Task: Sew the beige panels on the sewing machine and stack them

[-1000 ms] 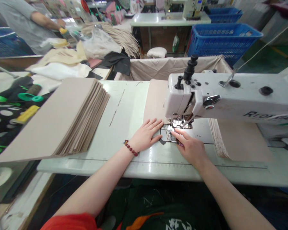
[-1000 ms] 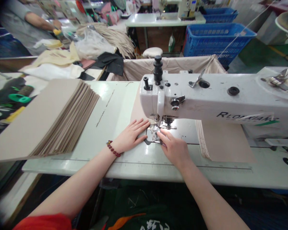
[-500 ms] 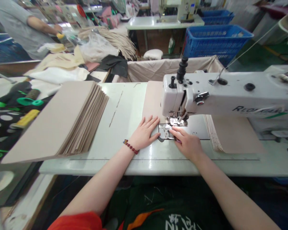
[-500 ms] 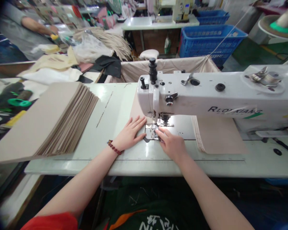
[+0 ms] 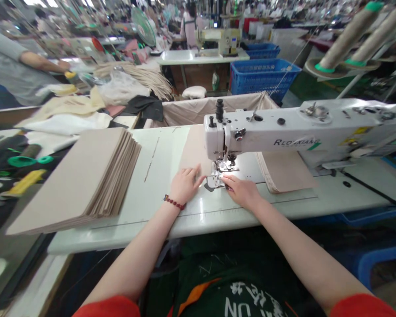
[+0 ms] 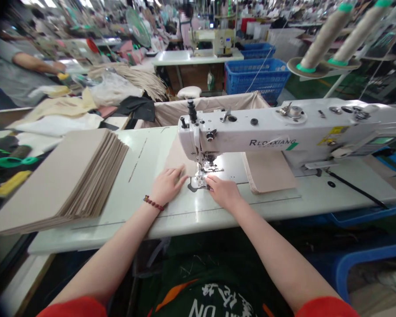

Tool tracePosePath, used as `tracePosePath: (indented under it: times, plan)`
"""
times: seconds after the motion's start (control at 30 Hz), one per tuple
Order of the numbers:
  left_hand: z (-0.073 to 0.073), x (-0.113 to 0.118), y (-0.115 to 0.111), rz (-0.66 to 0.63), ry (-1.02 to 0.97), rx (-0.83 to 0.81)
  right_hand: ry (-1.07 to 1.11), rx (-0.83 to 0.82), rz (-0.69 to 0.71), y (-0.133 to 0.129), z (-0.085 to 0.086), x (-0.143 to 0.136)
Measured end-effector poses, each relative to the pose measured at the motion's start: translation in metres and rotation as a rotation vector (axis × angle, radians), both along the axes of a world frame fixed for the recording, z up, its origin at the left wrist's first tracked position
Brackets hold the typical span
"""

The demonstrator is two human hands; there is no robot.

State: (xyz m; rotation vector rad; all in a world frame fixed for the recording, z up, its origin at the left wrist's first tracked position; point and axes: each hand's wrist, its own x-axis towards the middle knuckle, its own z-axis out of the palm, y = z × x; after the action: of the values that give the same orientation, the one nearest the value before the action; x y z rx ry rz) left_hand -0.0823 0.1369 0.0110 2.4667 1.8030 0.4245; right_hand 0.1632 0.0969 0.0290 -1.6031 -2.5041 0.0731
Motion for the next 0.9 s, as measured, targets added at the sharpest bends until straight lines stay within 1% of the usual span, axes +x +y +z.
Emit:
tracePosePath:
  times: [0.07, 0.1, 0.17, 0.23, 0.27, 0.33, 0.43, 0.53, 0.63, 0.8, 0.9]
  plan:
    - [0.006, -0.008, -0.015, 0.187, 0.028, -0.007, -0.027, -0.01, -0.04, -0.017, 0.01, 0.015]
    - [0.006, -0.015, -0.025, 0.251, 0.059, -0.009, -0.048, -0.03, -0.069, -0.027, 0.014, 0.025]
    - [0.002, -0.03, -0.052, 0.32, 0.128, 0.017, -0.106, -0.102, -0.158, -0.047, 0.018, 0.052]
    - [-0.005, -0.047, -0.083, 0.372, 0.164, 0.08, -0.152, -0.181, -0.265, -0.063, 0.018, 0.08]
    - [-0.01, -0.055, -0.099, 0.39, 0.163, 0.099, -0.161, -0.198, -0.323, -0.068, 0.016, 0.093]
    - [-0.017, -0.071, -0.125, 0.385, 0.134, 0.101, -0.149, -0.202, -0.402, -0.073, 0.013, 0.114]
    - [-0.023, -0.091, -0.15, 0.322, 0.077, 0.062, -0.113, -0.184, -0.435, -0.072, 0.008, 0.13]
    - [-0.025, -0.101, -0.159, 0.233, 0.023, 0.007, -0.118, -0.166, -0.445, -0.067, 0.004, 0.134]
    - [-0.027, -0.095, -0.157, 0.151, -0.039, -0.046, -0.128, -0.15, -0.445, -0.064, 0.0, 0.134]
    - [-0.027, -0.065, -0.143, 0.035, -0.099, -0.043, -0.116, -0.131, -0.462, -0.06, -0.003, 0.138]
    - [-0.018, -0.042, -0.137, 0.016, -0.13, -0.015, -0.044, -0.094, -0.453, -0.07, -0.001, 0.135]
